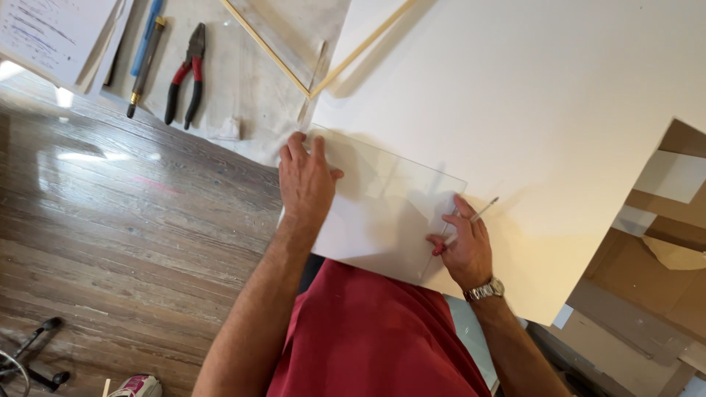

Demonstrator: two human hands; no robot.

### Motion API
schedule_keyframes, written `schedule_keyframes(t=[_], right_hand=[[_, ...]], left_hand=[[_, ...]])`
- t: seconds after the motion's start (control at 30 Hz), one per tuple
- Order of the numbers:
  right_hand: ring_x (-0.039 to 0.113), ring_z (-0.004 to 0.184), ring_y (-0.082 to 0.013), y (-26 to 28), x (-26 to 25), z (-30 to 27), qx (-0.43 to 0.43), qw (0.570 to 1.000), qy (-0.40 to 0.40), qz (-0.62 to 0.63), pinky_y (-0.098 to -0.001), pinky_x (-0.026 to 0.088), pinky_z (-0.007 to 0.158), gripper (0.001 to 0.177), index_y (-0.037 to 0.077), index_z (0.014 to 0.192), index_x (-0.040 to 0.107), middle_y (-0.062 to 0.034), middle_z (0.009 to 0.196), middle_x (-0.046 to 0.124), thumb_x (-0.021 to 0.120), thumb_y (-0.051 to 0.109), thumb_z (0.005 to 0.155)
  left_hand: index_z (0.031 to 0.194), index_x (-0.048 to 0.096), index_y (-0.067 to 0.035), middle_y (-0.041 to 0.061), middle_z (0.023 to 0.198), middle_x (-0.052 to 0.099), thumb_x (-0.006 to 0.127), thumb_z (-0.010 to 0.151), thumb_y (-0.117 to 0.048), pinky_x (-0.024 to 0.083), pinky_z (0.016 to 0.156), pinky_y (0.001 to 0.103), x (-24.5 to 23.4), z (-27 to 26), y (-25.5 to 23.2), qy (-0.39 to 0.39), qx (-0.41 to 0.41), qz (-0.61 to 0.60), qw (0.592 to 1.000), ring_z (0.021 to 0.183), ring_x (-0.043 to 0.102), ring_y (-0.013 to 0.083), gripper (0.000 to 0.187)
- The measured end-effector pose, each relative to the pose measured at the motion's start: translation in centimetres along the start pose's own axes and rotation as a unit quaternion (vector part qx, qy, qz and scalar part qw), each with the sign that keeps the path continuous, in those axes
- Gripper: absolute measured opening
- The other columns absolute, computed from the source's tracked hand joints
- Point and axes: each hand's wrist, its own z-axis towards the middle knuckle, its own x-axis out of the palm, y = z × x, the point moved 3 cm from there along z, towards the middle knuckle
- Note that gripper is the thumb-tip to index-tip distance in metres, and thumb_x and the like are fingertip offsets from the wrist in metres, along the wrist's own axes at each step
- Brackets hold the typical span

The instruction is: Marking and cutting a white board using a glass pane as a template and a utility knife with a straight edge.

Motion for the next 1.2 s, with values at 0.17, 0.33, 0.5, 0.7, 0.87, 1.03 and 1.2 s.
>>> schedule_keyframes(t=[0.17, 0.33, 0.5, 0.7, 0.87, 1.03, 1.2], right_hand=[[0.060, 0.128, -0.0415, -1.2, 0.0, -0.3, -0.039, 0.999, 0.005, 0.016, -0.0439, 0.052, 0.105, 0.055, 0.002, 0.110, 0.062, -0.0225, 0.144, 0.059, 0.077, 0.048, 0.084], [0.056, 0.137, -0.0364, -3.7, 0.1, -1.6, -0.029, 0.994, 0.109, 0.003, -0.0469, 0.055, 0.104, 0.065, -0.002, 0.119, 0.066, -0.0218, 0.151, 0.053, 0.096, 0.033, 0.073], [0.053, 0.140, -0.0333, -3.2, -0.4, -1.8, -0.012, 0.993, 0.121, 0.003, -0.0430, 0.056, 0.105, 0.062, 0.003, 0.125, 0.064, -0.0170, 0.156, 0.047, 0.094, 0.030, 0.078], [0.055, 0.139, -0.0328, -3.9, 0.2, -2.8, -0.030, 0.993, 0.117, -0.002, -0.0447, 0.056, 0.104, 0.058, 0.006, 0.126, 0.063, -0.0131, 0.161, 0.041, 0.091, 0.031, 0.083], [0.052, 0.142, -0.0314, -4.1, 0.3, -2.8, -0.041, 0.992, 0.119, -0.003, -0.0441, 0.054, 0.105, 0.057, 0.005, 0.124, 0.061, -0.0138, 0.160, 0.041, 0.092, 0.031, 0.083], [0.055, 0.137, -0.0345, -3.3, -0.1, -2.1, -0.043, 0.991, 0.124, -0.040, -0.0441, 0.049, 0.111, 0.064, 0.005, 0.126, 0.065, -0.0197, 0.155, 0.047, 0.093, 0.037, 0.078], [0.067, 0.108, -0.0294, 0.7, -3.7, 3.0, -0.009, 0.996, 0.040, 0.080, -0.0456, 0.051, 0.097, 0.028, 0.009, 0.114, 0.070, -0.0100, 0.124, 0.070, 0.073, 0.031, 0.097]], left_hand=[[0.118, 0.060, -0.010, 0.014, 0.119, 0.050, 0.099, 0.058, -0.037, 0.057, 0.086, 0.046, 0.1, 1.0, 0.4, 0.015, -0.005, 0.005, 1.000, 0.108, 0.058, 0.0378, 0.076], [0.127, 0.054, -0.009, 0.019, 0.120, 0.045, 0.101, 0.066, -0.038, 0.054, 0.085, 0.048, -0.1, 1.5, 0.1, 0.027, 0.039, -0.016, 0.999, 0.101, 0.050, 0.0359, 0.082], [0.129, 0.056, -0.008, 0.020, 0.123, 0.045, 0.103, 0.066, -0.040, 0.053, 0.089, 0.047, 0.4, 1.5, 0.6, 0.013, 0.057, -0.020, 0.998, 0.105, 0.048, 0.0361, 0.085], [0.128, 0.054, -0.006, 0.019, 0.121, 0.043, 0.106, 0.066, -0.037, 0.053, 0.079, 0.048, 0.7, 0.9, 1.1, -0.008, 0.088, -0.026, 0.996, 0.101, 0.046, 0.0369, 0.086], [0.130, 0.053, -0.008, 0.019, 0.122, 0.042, 0.105, 0.069, -0.036, 0.052, 0.079, 0.047, 0.8, 0.8, 1.2, -0.009, 0.091, -0.026, 0.995, 0.100, 0.044, 0.0363, 0.085], [0.135, 0.053, -0.004, 0.022, 0.126, 0.043, 0.100, 0.075, -0.041, 0.052, 0.092, 0.049, 0.0, 1.0, 0.4, 0.043, 0.049, -0.013, 0.998, 0.107, 0.046, 0.0360, 0.085], [0.142, 0.055, 0.000, 0.020, 0.141, 0.040, 0.090, 0.080, -0.047, 0.048, 0.102, 0.046, 0.2, 0.9, -0.4, 0.044, 0.058, 0.057, 0.996, 0.114, 0.046, 0.0323, 0.085]])
